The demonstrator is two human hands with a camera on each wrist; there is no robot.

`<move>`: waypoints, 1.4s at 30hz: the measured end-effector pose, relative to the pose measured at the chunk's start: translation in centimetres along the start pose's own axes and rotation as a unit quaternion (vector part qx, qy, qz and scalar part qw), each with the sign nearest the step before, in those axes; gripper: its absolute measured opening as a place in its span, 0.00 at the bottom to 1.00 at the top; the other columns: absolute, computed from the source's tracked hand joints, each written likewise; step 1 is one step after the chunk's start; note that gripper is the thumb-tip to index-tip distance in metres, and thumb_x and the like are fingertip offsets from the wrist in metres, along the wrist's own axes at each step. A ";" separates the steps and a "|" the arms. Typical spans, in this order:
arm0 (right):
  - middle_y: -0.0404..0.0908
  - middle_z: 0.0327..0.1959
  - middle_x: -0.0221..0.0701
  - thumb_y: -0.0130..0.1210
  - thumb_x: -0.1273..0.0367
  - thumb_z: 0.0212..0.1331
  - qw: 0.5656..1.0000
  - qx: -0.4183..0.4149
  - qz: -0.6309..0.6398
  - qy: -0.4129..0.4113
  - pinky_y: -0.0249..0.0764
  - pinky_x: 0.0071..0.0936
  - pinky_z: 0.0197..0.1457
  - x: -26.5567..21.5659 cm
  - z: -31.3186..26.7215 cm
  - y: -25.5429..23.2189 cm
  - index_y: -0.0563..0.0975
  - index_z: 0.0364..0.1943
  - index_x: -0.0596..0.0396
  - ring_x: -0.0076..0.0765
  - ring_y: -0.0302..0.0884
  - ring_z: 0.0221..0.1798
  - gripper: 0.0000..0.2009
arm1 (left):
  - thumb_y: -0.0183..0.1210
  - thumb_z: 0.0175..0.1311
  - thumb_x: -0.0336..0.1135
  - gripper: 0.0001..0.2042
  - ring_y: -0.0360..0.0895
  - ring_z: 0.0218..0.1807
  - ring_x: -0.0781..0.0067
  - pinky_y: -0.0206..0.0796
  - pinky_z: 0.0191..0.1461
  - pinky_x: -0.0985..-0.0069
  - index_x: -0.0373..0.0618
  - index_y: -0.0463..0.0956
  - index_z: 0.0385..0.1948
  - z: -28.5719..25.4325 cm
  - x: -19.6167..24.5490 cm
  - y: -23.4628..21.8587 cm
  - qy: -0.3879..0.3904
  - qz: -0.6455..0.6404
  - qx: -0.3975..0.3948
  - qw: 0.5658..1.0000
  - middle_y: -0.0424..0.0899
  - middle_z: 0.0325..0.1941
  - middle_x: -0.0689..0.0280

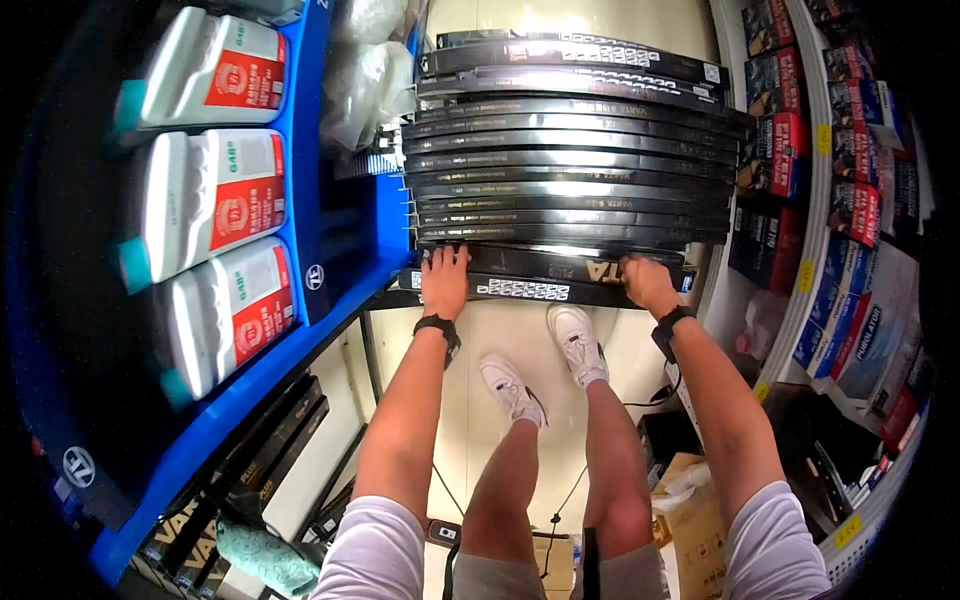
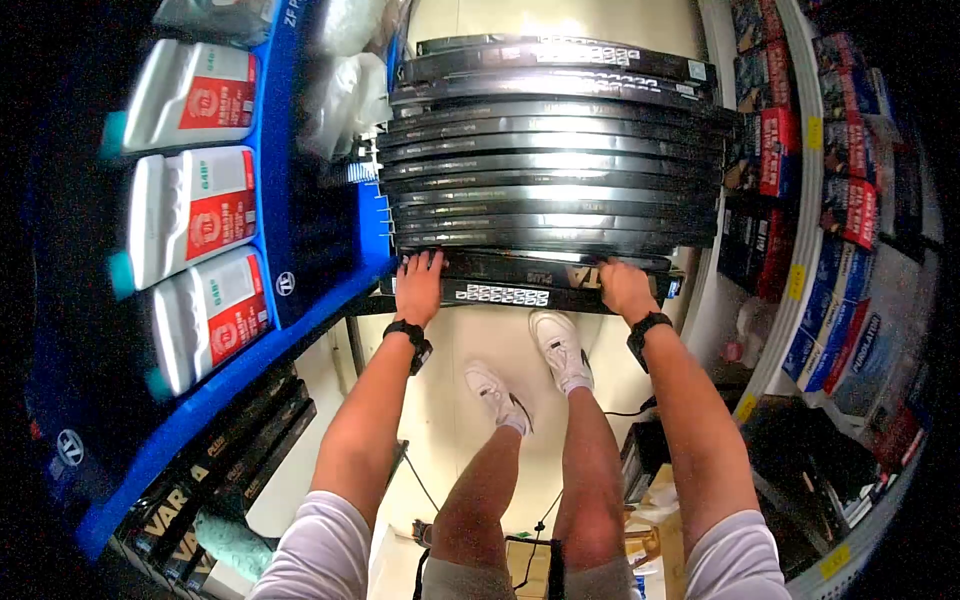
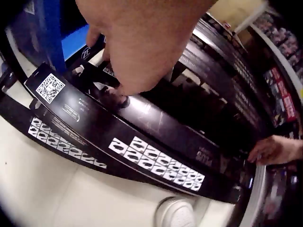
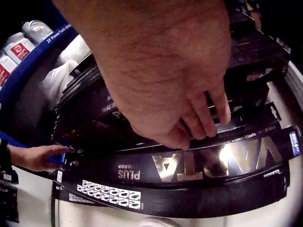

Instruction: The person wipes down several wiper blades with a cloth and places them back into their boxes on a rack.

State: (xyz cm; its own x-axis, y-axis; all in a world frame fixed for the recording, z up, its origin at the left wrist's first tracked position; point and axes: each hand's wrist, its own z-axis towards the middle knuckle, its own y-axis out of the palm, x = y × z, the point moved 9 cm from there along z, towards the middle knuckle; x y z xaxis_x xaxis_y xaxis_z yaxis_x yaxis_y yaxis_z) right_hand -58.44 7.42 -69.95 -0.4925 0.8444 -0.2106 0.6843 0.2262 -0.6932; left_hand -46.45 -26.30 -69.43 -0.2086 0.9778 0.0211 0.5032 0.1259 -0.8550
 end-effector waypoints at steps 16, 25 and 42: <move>0.81 0.48 0.36 0.60 0.68 0.56 0.988 0.067 -0.130 -0.053 0.74 0.40 0.59 -2.6 2.2 3.7 0.76 0.48 0.53 0.43 0.79 0.54 0.15 | 0.69 0.53 0.40 0.21 0.75 0.56 0.55 0.64 0.55 0.57 0.53 0.75 0.50 2.2 0.8 1.9 0.122 -0.004 0.024 0.992 0.77 0.48 0.60; 0.83 0.48 0.31 0.49 0.68 0.65 0.989 0.013 -0.142 -0.044 0.75 0.43 0.55 -3.5 -1.9 2.5 0.79 0.46 0.50 0.38 0.81 0.55 0.11 | 0.62 0.56 0.31 0.16 0.83 0.43 0.55 0.73 0.47 0.58 0.46 0.68 0.45 -1.8 1.7 1.3 0.160 -0.027 -0.034 0.986 0.84 0.36 0.59; 0.84 0.42 0.30 0.55 0.71 0.57 0.989 0.084 -0.090 -0.085 0.69 0.46 0.57 -8.9 -14.4 -17.3 0.82 0.42 0.48 0.39 0.78 0.54 0.10 | 0.65 0.59 0.46 0.13 0.83 0.43 0.49 0.75 0.48 0.55 0.49 0.83 0.40 -21.4 2.6 -19.1 0.036 -0.213 -0.122 0.969 0.86 0.37 0.55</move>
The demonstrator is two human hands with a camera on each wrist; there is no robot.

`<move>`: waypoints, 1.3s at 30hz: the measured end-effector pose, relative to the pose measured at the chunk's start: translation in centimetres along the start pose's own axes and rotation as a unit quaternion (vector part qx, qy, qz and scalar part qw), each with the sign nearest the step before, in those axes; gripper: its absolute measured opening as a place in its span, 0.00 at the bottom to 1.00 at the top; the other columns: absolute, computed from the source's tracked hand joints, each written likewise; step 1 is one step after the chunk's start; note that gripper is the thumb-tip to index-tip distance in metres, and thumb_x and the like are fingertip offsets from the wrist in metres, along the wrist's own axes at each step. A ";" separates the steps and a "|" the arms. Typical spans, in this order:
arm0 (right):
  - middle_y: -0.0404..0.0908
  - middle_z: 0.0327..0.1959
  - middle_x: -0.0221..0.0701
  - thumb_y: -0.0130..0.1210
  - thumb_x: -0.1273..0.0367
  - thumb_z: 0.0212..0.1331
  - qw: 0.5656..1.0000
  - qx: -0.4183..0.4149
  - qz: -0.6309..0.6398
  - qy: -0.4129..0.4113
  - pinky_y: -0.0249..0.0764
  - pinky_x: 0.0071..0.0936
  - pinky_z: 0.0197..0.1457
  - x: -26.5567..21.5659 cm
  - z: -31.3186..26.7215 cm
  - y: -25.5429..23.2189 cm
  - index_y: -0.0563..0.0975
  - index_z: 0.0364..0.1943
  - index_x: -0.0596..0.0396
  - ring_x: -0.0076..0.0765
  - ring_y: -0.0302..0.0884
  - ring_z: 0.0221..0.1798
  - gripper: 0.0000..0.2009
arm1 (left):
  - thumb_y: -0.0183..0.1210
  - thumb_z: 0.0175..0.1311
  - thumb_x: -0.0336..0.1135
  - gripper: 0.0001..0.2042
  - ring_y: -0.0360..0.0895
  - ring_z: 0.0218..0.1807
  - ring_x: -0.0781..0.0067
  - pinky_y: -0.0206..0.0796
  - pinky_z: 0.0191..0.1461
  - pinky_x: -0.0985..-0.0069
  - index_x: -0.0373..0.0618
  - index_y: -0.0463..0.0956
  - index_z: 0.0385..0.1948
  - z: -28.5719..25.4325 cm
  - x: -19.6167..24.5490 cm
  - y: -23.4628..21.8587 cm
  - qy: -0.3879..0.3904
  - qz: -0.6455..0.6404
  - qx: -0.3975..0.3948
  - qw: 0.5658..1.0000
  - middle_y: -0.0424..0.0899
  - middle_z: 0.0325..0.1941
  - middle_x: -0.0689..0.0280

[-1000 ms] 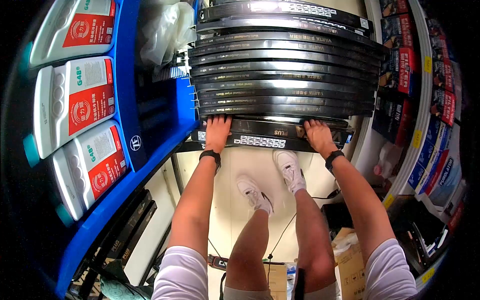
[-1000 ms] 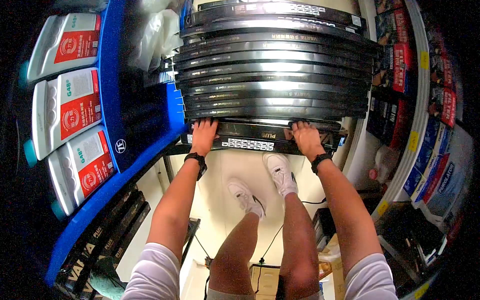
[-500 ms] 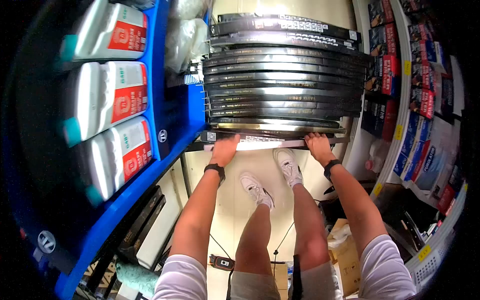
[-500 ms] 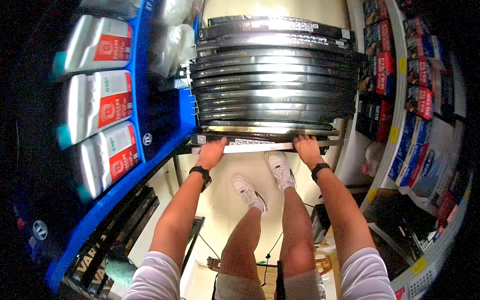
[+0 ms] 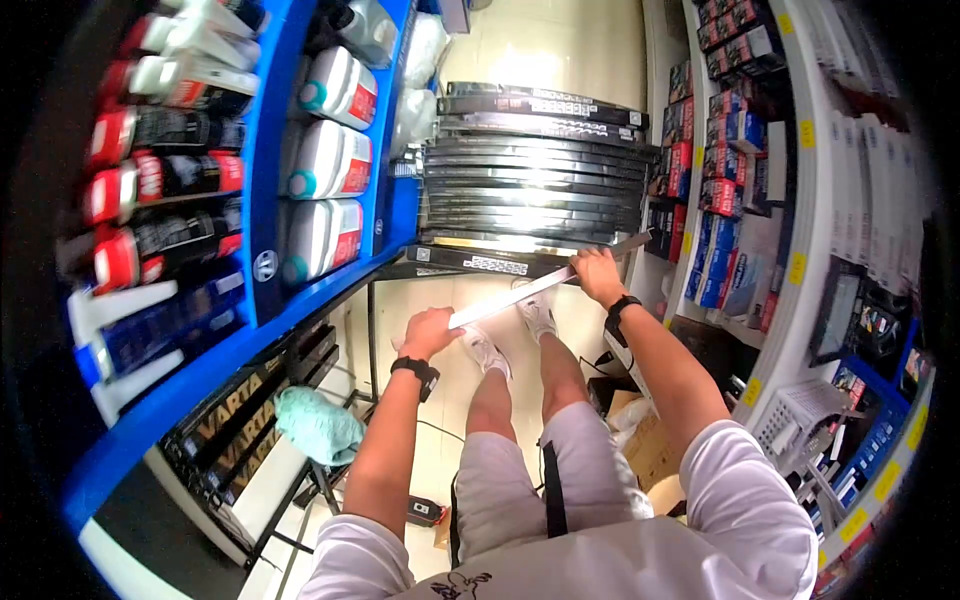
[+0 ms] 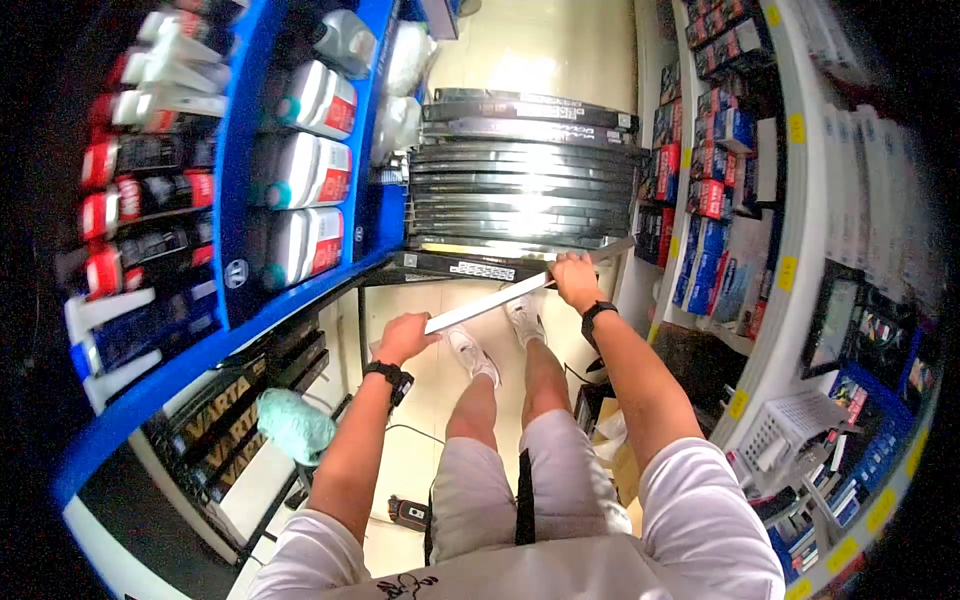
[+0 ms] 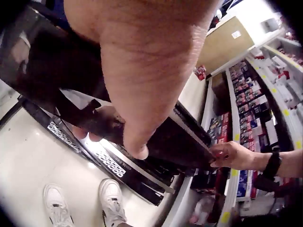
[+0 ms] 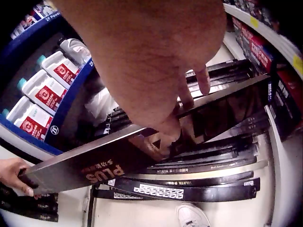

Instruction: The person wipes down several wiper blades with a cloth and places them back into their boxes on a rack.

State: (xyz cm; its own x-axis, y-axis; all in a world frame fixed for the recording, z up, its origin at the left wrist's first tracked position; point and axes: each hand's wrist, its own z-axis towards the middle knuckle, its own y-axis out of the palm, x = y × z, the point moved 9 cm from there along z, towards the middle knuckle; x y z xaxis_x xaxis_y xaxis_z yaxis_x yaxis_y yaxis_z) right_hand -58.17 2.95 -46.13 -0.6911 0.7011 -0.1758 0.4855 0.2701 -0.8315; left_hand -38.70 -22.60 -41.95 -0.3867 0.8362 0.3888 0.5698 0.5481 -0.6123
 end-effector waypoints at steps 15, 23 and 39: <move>0.85 0.46 0.40 0.63 0.65 0.56 0.995 -0.076 -0.025 -0.055 0.60 0.65 0.67 -5.8 -3.8 -13.7 0.83 0.45 0.52 0.48 0.79 0.58 0.13 | 0.64 0.60 0.49 0.13 0.85 0.37 0.53 0.76 0.42 0.58 0.56 0.85 0.41 -19.1 7.4 -4.7 -0.112 -0.053 0.160 0.979 0.88 0.34 0.59; 0.85 0.42 0.41 0.57 0.70 0.54 0.988 -0.021 -0.075 -0.136 0.68 0.61 0.60 -14.2 -3.9 -16.5 0.83 0.37 0.55 0.50 0.83 0.50 0.08 | 0.64 0.58 0.39 0.07 0.85 0.37 0.54 0.76 0.41 0.59 0.50 0.83 0.35 -26.8 5.5 -3.8 -0.150 -0.084 0.230 0.958 0.87 0.33 0.59; 0.76 0.48 0.45 0.55 0.74 0.56 0.931 0.017 -0.023 -0.364 0.81 0.45 0.43 -45.1 -9.5 -20.6 0.68 0.61 0.51 0.54 0.84 0.43 0.25 | 0.64 0.61 0.47 0.11 0.85 0.35 0.54 0.76 0.39 0.59 0.51 0.83 0.35 -37.9 -0.1 5.4 -0.244 -0.115 0.260 0.927 0.87 0.32 0.62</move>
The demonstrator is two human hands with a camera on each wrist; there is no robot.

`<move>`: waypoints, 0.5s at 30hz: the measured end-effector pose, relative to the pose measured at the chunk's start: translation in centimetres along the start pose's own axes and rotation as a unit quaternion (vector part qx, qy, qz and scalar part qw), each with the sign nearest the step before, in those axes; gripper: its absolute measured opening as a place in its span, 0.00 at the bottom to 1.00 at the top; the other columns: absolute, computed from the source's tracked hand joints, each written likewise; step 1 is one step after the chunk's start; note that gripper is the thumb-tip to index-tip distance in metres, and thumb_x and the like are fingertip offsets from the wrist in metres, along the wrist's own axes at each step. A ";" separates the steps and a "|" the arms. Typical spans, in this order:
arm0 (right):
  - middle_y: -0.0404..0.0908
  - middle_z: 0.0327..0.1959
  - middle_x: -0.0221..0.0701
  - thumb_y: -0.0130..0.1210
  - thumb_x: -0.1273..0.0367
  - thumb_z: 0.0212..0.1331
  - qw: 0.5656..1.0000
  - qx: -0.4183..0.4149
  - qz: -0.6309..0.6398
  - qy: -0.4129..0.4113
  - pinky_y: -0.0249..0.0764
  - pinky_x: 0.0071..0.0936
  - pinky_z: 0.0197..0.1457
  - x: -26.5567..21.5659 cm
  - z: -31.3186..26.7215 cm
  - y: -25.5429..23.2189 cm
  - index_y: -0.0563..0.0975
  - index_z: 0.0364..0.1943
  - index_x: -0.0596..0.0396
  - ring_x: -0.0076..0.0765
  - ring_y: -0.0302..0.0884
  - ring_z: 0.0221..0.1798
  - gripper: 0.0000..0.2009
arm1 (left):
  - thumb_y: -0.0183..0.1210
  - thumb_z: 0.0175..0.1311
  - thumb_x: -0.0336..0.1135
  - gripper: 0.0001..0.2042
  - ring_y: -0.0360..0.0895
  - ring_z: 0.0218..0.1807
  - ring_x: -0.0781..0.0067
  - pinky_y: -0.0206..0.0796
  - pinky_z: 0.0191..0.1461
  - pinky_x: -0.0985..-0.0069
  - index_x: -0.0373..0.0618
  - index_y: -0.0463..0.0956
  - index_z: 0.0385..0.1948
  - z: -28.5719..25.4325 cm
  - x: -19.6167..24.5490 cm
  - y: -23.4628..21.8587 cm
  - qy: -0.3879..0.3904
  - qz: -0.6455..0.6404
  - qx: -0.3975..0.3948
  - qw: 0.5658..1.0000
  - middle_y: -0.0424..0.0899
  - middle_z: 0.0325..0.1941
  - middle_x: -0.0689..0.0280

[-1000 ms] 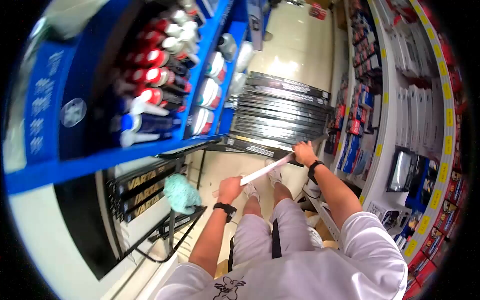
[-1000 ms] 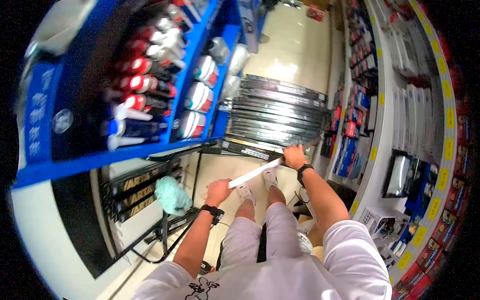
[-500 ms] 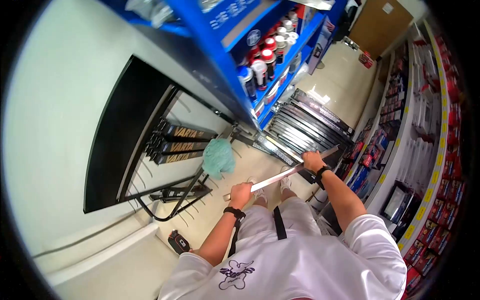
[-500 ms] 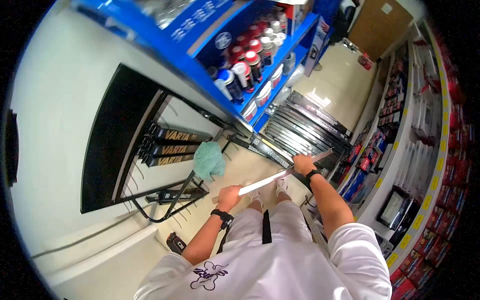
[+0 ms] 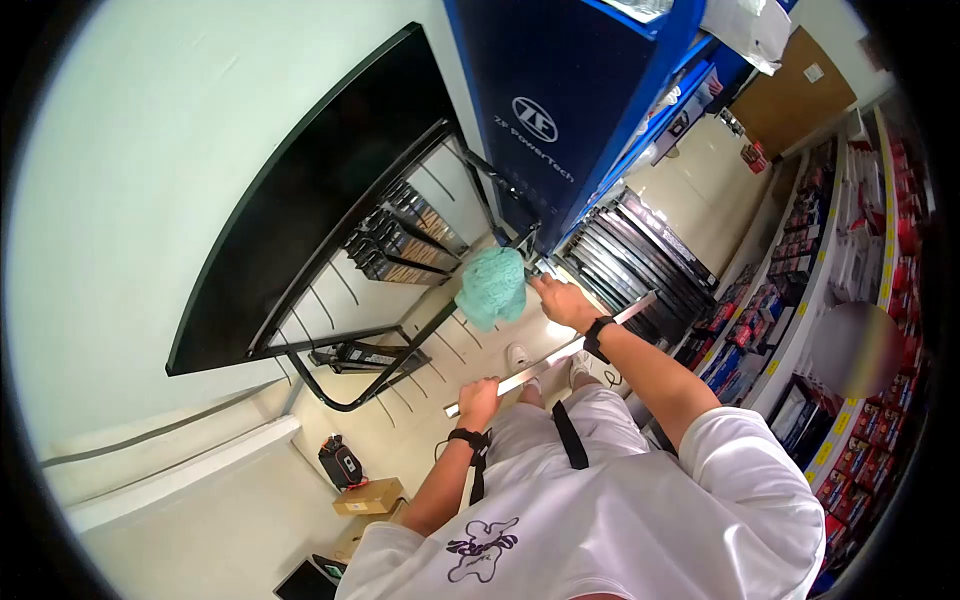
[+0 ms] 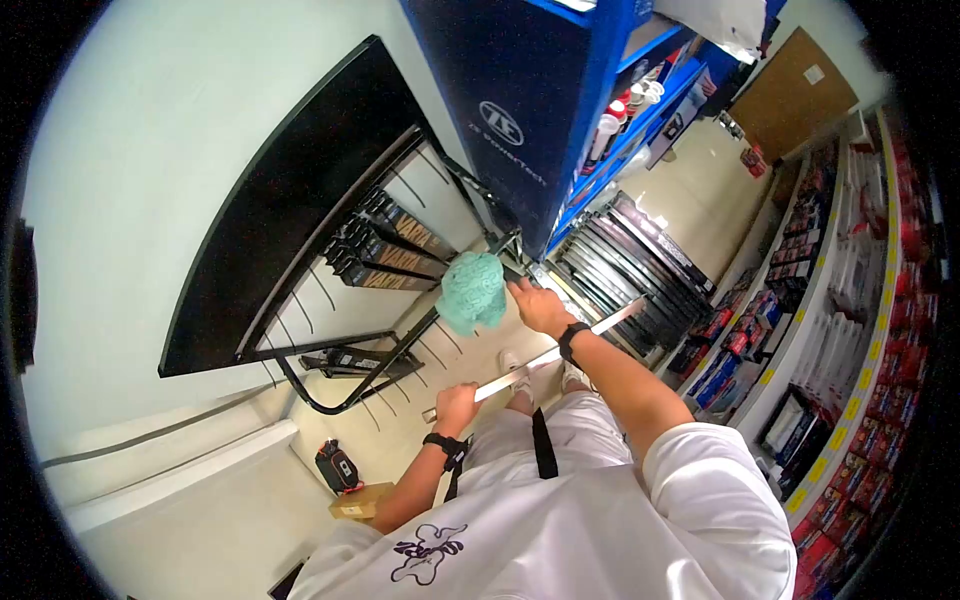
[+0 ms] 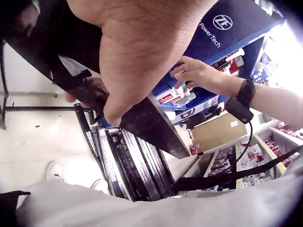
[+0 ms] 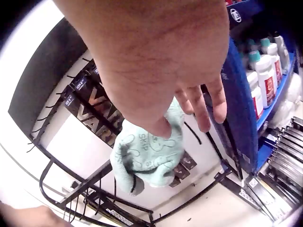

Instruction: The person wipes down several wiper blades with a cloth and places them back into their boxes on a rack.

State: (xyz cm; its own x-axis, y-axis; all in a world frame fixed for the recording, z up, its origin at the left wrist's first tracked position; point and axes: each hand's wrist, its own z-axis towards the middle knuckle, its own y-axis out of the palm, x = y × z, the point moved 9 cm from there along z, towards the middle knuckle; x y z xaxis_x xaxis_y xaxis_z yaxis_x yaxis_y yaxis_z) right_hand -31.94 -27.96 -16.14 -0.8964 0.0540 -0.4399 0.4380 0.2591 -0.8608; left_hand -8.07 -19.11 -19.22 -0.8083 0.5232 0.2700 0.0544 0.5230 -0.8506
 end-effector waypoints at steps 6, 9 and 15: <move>0.64 0.66 0.45 0.69 0.67 0.49 0.999 0.031 -0.014 -0.013 0.77 0.51 0.54 -6.2 4.7 -1.3 0.60 0.72 0.38 0.57 0.74 0.61 0.43 | 0.64 0.61 0.46 0.11 0.85 0.36 0.57 0.76 0.39 0.60 0.51 0.83 0.37 -2.2 -1.8 -1.2 -0.023 -0.023 -0.013 0.999 0.87 0.33 0.63; 0.61 0.71 0.43 0.70 0.67 0.47 0.998 0.003 -0.059 0.002 0.75 0.55 0.58 -8.1 6.4 -0.8 0.62 0.71 0.29 0.60 0.70 0.63 0.43 | 0.65 0.61 0.45 0.11 0.85 0.36 0.57 0.76 0.39 0.61 0.51 0.82 0.37 -3.0 -2.9 -1.2 -0.025 -0.036 -0.005 0.999 0.87 0.33 0.63; 0.70 0.61 0.38 0.70 0.67 0.45 0.996 0.019 -0.087 0.006 0.75 0.51 0.56 -7.7 6.8 -0.6 0.74 0.60 0.35 0.55 0.74 0.58 0.32 | 0.66 0.58 0.43 0.10 0.85 0.36 0.56 0.76 0.38 0.61 0.49 0.82 0.36 -3.3 -3.4 -2.0 -0.017 -0.040 0.003 0.999 0.87 0.33 0.62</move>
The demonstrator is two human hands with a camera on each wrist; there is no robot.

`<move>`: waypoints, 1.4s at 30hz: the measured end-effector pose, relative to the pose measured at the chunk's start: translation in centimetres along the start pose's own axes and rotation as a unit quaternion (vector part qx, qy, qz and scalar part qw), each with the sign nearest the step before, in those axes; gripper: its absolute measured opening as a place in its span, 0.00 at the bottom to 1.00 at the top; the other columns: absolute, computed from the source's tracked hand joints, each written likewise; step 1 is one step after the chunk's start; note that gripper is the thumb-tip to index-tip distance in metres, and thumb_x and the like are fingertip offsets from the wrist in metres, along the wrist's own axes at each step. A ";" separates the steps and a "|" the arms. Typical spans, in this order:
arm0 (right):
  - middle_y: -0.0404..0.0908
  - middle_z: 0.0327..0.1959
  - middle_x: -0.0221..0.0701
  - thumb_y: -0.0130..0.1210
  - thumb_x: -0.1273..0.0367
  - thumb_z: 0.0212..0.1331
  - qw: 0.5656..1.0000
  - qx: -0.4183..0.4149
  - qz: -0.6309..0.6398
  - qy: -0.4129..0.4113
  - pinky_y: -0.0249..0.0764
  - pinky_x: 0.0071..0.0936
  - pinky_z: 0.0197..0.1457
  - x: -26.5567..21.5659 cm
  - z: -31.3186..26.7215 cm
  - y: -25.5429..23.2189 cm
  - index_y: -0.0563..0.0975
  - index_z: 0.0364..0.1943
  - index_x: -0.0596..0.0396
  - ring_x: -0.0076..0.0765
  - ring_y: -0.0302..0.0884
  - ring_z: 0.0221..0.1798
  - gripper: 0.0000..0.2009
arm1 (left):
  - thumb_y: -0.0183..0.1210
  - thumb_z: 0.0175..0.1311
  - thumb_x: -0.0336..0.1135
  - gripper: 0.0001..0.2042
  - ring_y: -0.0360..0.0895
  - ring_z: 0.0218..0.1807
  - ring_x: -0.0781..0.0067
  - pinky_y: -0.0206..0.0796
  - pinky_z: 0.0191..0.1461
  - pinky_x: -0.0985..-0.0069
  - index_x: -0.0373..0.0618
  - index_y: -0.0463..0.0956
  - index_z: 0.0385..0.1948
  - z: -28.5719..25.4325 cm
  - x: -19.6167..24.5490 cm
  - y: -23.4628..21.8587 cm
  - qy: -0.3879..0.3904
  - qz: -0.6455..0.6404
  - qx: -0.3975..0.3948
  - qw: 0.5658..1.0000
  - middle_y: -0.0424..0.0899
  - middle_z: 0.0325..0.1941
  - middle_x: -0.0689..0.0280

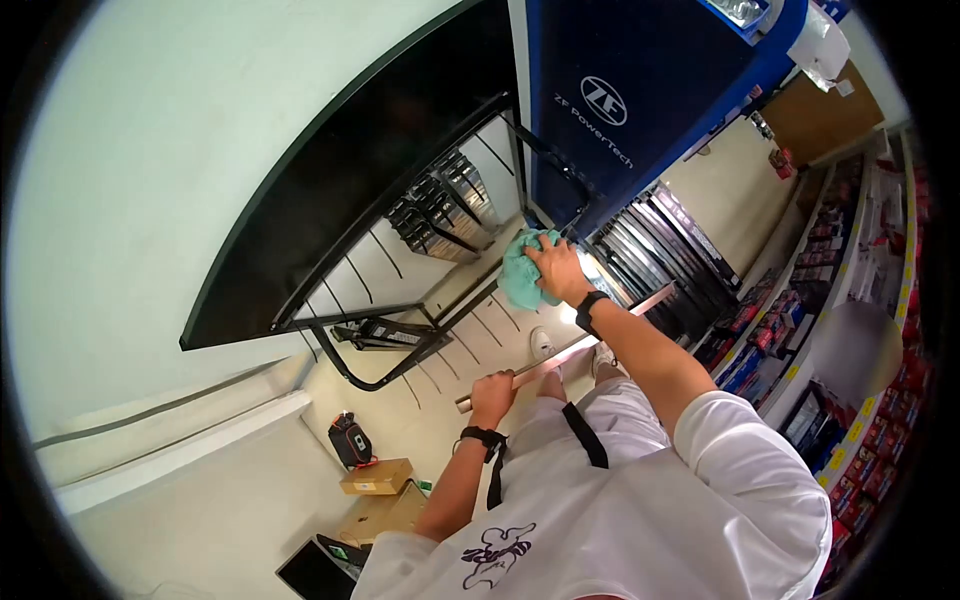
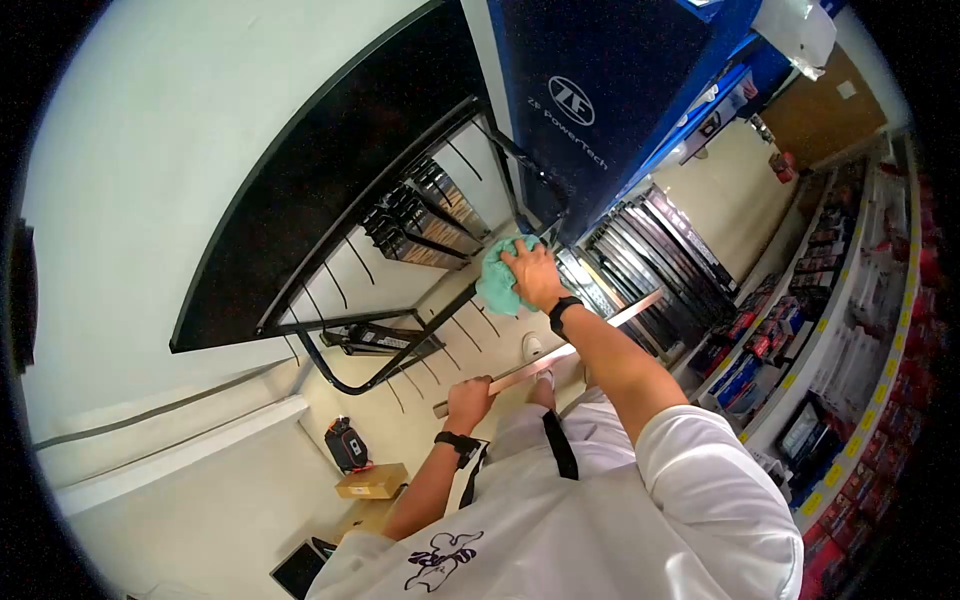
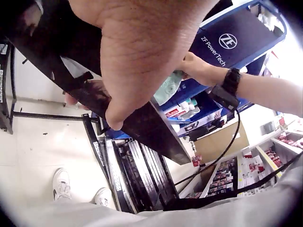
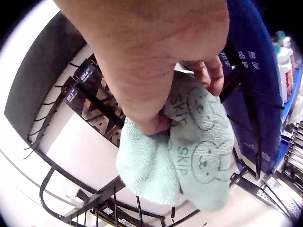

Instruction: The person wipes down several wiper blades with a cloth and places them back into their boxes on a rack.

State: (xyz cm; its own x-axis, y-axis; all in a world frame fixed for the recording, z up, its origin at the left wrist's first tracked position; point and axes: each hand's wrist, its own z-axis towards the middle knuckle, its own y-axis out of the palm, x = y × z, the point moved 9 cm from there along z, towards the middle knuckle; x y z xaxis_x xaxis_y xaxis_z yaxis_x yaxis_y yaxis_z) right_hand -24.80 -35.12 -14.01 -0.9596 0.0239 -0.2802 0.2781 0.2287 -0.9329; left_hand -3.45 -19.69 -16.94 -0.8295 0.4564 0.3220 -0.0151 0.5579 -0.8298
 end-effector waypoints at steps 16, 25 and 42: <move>0.74 0.50 0.38 0.61 0.66 0.44 0.966 -0.068 0.136 -0.210 0.70 0.53 0.57 2.3 -13.9 -11.6 0.74 0.59 0.40 0.54 0.76 0.53 0.30 | 0.61 0.56 0.32 0.07 0.85 0.36 0.48 0.76 0.39 0.57 0.41 0.82 0.34 5.1 9.6 -9.7 0.074 0.023 0.055 0.995 0.87 0.34 0.52; 0.60 0.76 0.44 0.62 0.70 0.49 0.949 0.136 -0.212 -0.192 0.56 0.49 0.77 -0.3 -16.3 -15.6 0.68 0.66 0.58 0.52 0.54 0.78 0.34 | 0.61 0.52 0.32 0.07 0.84 0.31 0.46 0.74 0.35 0.56 0.43 0.81 0.18 8.1 15.0 -15.9 0.099 0.041 0.175 0.979 0.84 0.25 0.49; 0.80 0.34 0.29 0.54 0.69 0.54 0.916 0.336 -0.155 -0.153 0.71 0.39 0.55 8.8 -20.4 -19.4 0.77 0.45 0.57 0.34 0.78 0.43 0.14 | 0.66 0.47 0.27 0.20 0.85 0.39 0.61 0.77 0.42 0.66 0.41 0.79 0.47 4.6 21.7 -24.0 0.245 0.176 0.255 0.919 0.86 0.38 0.60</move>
State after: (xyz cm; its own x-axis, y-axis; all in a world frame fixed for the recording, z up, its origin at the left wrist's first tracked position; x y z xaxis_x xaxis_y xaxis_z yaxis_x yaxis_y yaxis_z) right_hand -39.52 -19.47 6.27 -0.9688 -0.2385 0.0667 0.0565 -0.4749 -0.8782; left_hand -23.66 -26.41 7.88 -0.4843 0.8732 0.0552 -0.1561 -0.0242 -0.9874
